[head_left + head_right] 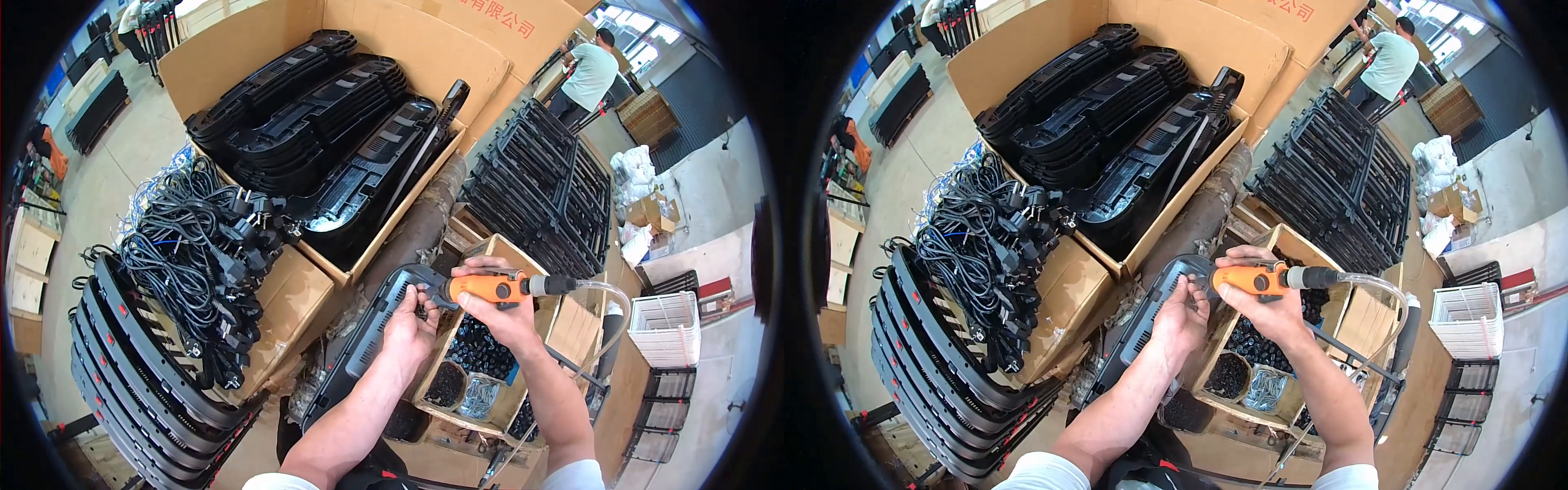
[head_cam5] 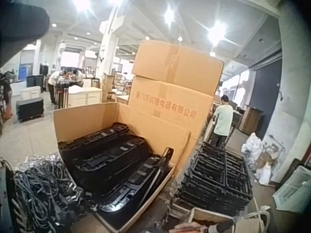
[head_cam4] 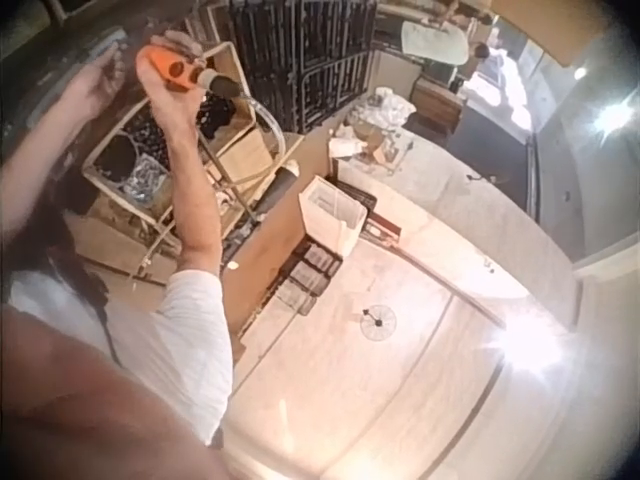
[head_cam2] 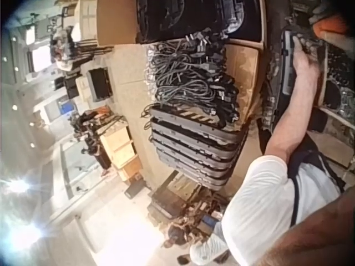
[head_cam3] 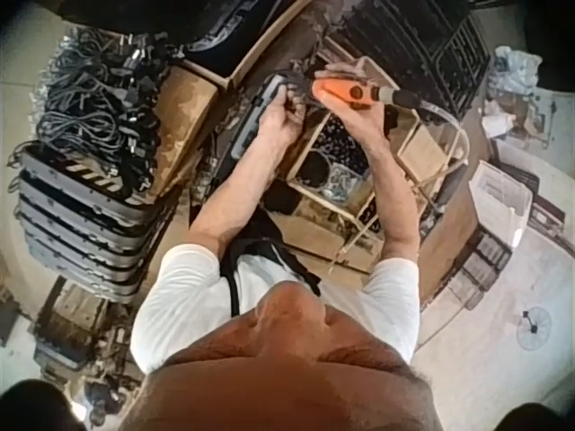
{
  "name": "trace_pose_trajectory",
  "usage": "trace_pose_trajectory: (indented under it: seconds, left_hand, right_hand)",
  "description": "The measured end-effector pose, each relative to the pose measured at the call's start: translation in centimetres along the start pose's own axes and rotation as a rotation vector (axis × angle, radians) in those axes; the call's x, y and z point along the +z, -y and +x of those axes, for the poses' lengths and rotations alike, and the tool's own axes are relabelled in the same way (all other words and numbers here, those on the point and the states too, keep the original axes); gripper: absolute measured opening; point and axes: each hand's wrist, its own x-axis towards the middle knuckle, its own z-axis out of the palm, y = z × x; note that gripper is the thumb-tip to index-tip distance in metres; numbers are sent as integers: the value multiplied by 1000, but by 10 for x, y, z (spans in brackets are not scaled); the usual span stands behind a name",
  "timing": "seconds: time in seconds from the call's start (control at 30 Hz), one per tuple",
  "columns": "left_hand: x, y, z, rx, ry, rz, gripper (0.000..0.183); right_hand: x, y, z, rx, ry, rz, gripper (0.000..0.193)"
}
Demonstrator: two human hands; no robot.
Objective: Assembling plastic housings and electronic wire components using an electric screwdriver and wire cutters on a factory floor.
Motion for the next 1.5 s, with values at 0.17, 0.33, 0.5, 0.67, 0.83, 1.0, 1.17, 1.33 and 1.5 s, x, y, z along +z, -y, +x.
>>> trace_pose_trajectory:
  seconds: [0.17, 0.33, 0.5, 0.67, 0.83, 1.0, 1.17, 1.33, 1.5]
  left_hand:
    - [-5, -13, -7, -34, 102, 49, 28]
    - [-9, -22, -9, -49, 111, 38, 30]
    - [-5, -21, -35, 43, 39, 197, 30]
    - [-17, -20, -68, -60, 50, 289, 28]
    - [-56, -20, -84, -112, 123, 462, 32]
    - [-82, -12, -111, -206, 34, 457, 34]
    - [-107, -15, -131, -255, 3, 568, 30]
    - [-117, -20, -142, -271, 26, 578, 29]
    - [-129, -31, -154, -258, 42, 592, 26]
  right_hand:
    - [10, 8, -2, -7, 35, 4, 52]
    - [32, -3, 5, 13, 66, -30, 52]
    - [54, -22, 18, -24, 49, -12, 51]
    - [65, -30, 30, -32, 74, -66, 43]
    - [75, -35, 34, -89, 94, -194, 27]
    - [76, -35, 32, -114, 83, -155, 29]
    - [79, -33, 31, -134, 76, -219, 28]
    - [81, -39, 30, -83, 33, -152, 25]
    - [87, -26, 17, -74, -90, -140, 49]
